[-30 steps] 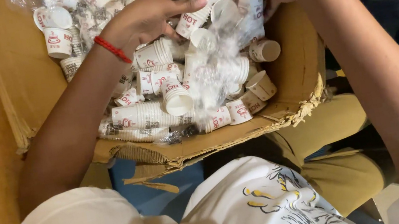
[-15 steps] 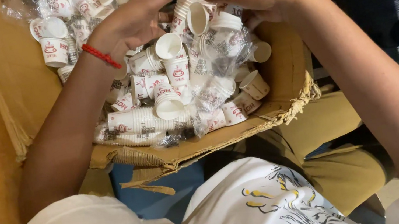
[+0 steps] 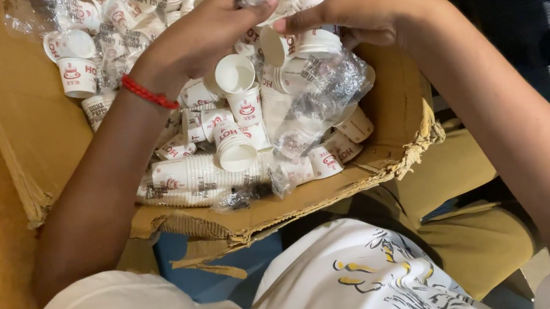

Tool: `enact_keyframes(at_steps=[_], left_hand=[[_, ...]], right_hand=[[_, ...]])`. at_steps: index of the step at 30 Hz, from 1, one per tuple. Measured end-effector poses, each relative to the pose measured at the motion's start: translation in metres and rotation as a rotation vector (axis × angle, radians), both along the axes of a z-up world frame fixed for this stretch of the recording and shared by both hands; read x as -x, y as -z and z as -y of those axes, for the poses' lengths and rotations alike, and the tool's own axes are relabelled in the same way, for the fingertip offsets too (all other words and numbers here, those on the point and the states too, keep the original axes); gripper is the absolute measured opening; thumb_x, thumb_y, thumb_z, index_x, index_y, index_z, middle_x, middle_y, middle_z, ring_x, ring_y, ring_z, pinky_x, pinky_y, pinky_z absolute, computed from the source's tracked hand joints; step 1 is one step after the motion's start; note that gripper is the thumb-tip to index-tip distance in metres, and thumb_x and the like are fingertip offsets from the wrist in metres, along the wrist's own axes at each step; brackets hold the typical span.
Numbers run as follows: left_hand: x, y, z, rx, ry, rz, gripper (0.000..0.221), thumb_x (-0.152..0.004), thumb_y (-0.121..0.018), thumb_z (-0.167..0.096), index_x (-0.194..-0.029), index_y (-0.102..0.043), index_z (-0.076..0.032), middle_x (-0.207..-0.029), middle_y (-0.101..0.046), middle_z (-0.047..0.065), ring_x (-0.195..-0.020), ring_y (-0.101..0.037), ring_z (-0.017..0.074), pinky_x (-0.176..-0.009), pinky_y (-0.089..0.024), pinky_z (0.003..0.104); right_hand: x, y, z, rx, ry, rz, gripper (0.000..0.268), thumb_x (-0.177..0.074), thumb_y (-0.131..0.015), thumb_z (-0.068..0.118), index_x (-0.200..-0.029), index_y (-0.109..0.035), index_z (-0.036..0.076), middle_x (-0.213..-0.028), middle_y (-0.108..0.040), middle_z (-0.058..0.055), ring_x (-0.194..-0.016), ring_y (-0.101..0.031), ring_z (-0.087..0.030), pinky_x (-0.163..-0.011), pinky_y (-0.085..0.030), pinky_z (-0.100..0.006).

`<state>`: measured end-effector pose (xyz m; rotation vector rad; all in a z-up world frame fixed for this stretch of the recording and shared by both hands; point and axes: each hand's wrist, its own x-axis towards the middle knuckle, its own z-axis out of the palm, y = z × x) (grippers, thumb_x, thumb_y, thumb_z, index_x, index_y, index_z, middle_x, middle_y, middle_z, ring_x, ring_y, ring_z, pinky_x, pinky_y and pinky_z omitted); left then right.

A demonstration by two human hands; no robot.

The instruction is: The recorder takes paper cups from a cardboard box, stacks them, and places a stack into a plastic sleeve on a table.

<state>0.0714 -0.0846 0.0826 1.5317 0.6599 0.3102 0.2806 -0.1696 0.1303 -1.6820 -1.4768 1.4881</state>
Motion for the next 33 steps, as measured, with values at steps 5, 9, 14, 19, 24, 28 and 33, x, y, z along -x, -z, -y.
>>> enact_keyframes(at_steps=[5, 9, 14, 19, 24, 28, 33], left_hand=[[-0.001, 0.006, 0.002, -0.102, -0.014, 0.150, 0.061, -0.111, -0.058, -0.024, -0.163, -0.029, -0.010, -0.147, -0.060, 0.010, -0.126, -0.056, 0.0172, -0.106, -0.050, 0.036], [-0.001, -0.023, 0.012, -0.112, -0.014, 0.078, 0.065, -0.107, -0.058, -0.025, -0.161, -0.027, -0.010, -0.142, -0.062, 0.008, -0.123, -0.064, 0.0181, -0.103, -0.053, 0.036], [0.010, 0.015, -0.007, -0.643, 0.107, -0.190, 0.066, -0.108, -0.065, -0.028, -0.160, -0.031, -0.005, -0.147, -0.050, 0.022, -0.128, -0.058, 0.0292, -0.105, -0.049, 0.043], [0.005, 0.043, -0.014, -0.567, 0.167, -0.381, 0.073, -0.110, -0.058, -0.049, -0.162, -0.028, -0.007, -0.151, -0.041, 0.026, -0.137, -0.047, 0.0437, -0.111, -0.041, 0.051], [-0.011, 0.085, -0.016, -0.803, -0.210, -0.232, 0.078, -0.107, -0.062, -0.050, -0.164, -0.025, -0.013, -0.160, -0.021, 0.035, -0.137, -0.046, 0.0520, -0.115, -0.039, 0.057], [-0.013, 0.110, -0.045, -0.730, -0.237, -0.314, 0.083, -0.111, -0.056, -0.065, -0.166, -0.023, -0.013, -0.162, -0.024, 0.030, -0.154, -0.036, 0.0507, -0.122, -0.042, 0.057], [-0.023, 0.054, -0.028, -0.412, -0.084, -0.132, 0.080, -0.102, -0.050, -0.063, -0.159, -0.026, -0.013, -0.160, -0.014, 0.032, -0.144, -0.039, 0.0488, -0.102, -0.051, 0.054]], right_hand=[[0.003, -0.005, 0.006, 0.007, 0.116, -0.114, 0.103, -0.080, -0.084, 0.025, -0.161, -0.021, 0.018, -0.133, -0.069, -0.015, -0.110, -0.072, -0.021, -0.067, -0.053, -0.032], [-0.007, 0.022, 0.006, -0.120, 0.125, -0.221, 0.092, -0.085, -0.085, 0.029, -0.158, -0.030, 0.011, -0.143, -0.061, -0.016, -0.117, -0.070, -0.027, -0.082, -0.060, -0.040], [0.006, 0.024, 0.013, -0.446, -0.206, 0.500, 0.090, -0.094, -0.089, 0.039, -0.156, -0.031, 0.010, -0.138, -0.055, -0.030, -0.129, -0.058, -0.042, -0.109, -0.049, -0.050], [0.013, 0.034, 0.017, 0.152, -0.150, 0.532, 0.109, -0.092, -0.072, 0.054, -0.164, 0.002, 0.017, -0.148, -0.040, -0.040, -0.135, -0.046, -0.048, -0.111, -0.041, -0.055], [0.008, 0.033, 0.008, 0.173, 0.047, 0.312, 0.118, -0.087, -0.073, 0.049, -0.162, 0.012, 0.017, -0.151, -0.037, -0.037, -0.133, -0.055, -0.046, -0.105, -0.051, -0.054], [0.000, 0.042, -0.008, 0.165, 0.308, 0.274, 0.113, -0.089, -0.068, 0.046, -0.160, 0.015, 0.018, -0.155, -0.042, -0.030, -0.139, -0.047, -0.046, -0.105, -0.046, -0.063], [-0.017, 0.054, -0.053, 0.096, 0.293, 0.168, 0.089, -0.096, -0.066, 0.044, -0.153, -0.007, 0.010, -0.152, -0.037, -0.028, -0.138, -0.041, -0.047, -0.097, -0.045, -0.073]])
